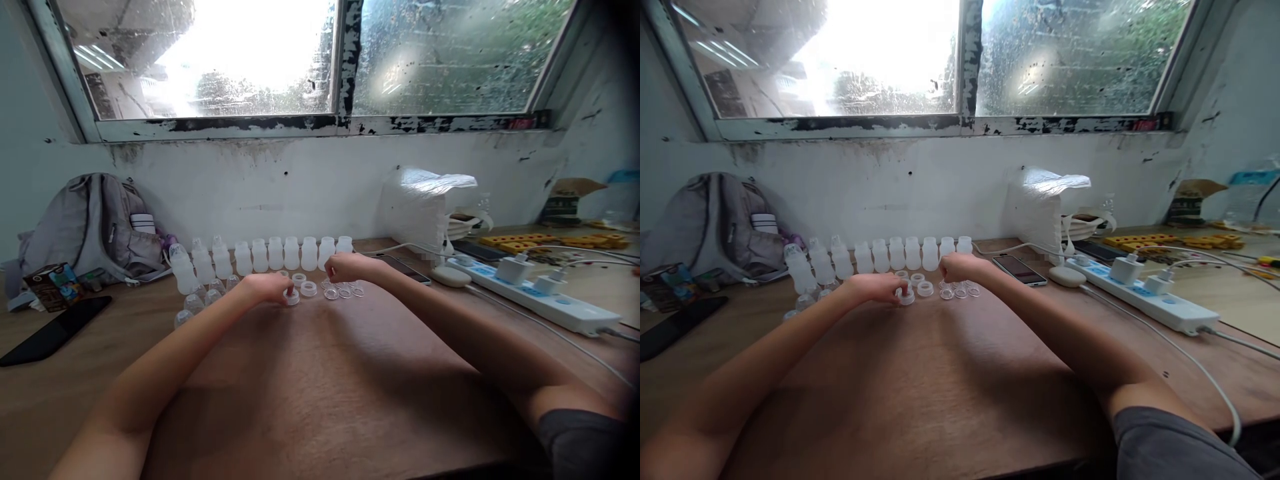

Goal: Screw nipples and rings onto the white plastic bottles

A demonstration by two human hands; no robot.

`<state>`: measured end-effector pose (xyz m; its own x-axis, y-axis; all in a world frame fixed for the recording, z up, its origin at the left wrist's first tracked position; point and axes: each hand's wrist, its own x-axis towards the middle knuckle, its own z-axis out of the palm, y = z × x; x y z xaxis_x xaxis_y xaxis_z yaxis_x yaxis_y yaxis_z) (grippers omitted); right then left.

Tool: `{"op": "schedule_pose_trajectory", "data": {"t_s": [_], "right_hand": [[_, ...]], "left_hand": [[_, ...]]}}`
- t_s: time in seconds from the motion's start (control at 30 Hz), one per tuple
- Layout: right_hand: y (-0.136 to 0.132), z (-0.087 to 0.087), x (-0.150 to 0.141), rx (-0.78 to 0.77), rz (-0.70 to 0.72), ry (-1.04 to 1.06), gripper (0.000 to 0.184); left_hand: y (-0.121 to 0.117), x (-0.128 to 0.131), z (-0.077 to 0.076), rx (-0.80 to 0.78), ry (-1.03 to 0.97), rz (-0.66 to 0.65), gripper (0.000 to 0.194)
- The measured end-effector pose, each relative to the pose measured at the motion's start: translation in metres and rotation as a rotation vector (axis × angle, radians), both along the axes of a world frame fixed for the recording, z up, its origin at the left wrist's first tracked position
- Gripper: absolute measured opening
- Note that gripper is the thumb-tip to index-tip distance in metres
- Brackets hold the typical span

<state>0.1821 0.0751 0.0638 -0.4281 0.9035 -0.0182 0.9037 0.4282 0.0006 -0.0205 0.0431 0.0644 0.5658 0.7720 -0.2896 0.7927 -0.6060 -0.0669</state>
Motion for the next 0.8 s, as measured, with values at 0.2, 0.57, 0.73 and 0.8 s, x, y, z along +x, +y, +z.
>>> {"op": "schedule_pose_trajectory", "data": {"t_s": [0.2,0.57,0.73,0.8], "right_hand": [[-0.016,0.007,-0.011,0.033,0.11,0.025,0.005],[-0.032,0.016,-0.013,-0.119,0.294,0.063,0.014],[-0.028,0.024,-0.004,-0.123,0.154,0.002,0.014],[-0.027,0.024,-0.003,-0.156,0.127,0.002,0.014]], "left_hand": [[0.001,0.002,-0.002,0.007,-0.024,-0.027,0.025],[-0.001,-0.007,0.016,0.072,-0.285,-0.173,0.021],[-0.003,0.009,-0.002,0.022,-0.326,-0.319,0.022],[-0.003,0.013,-0.01,0.015,-0.289,-0.306,0.023]]}}
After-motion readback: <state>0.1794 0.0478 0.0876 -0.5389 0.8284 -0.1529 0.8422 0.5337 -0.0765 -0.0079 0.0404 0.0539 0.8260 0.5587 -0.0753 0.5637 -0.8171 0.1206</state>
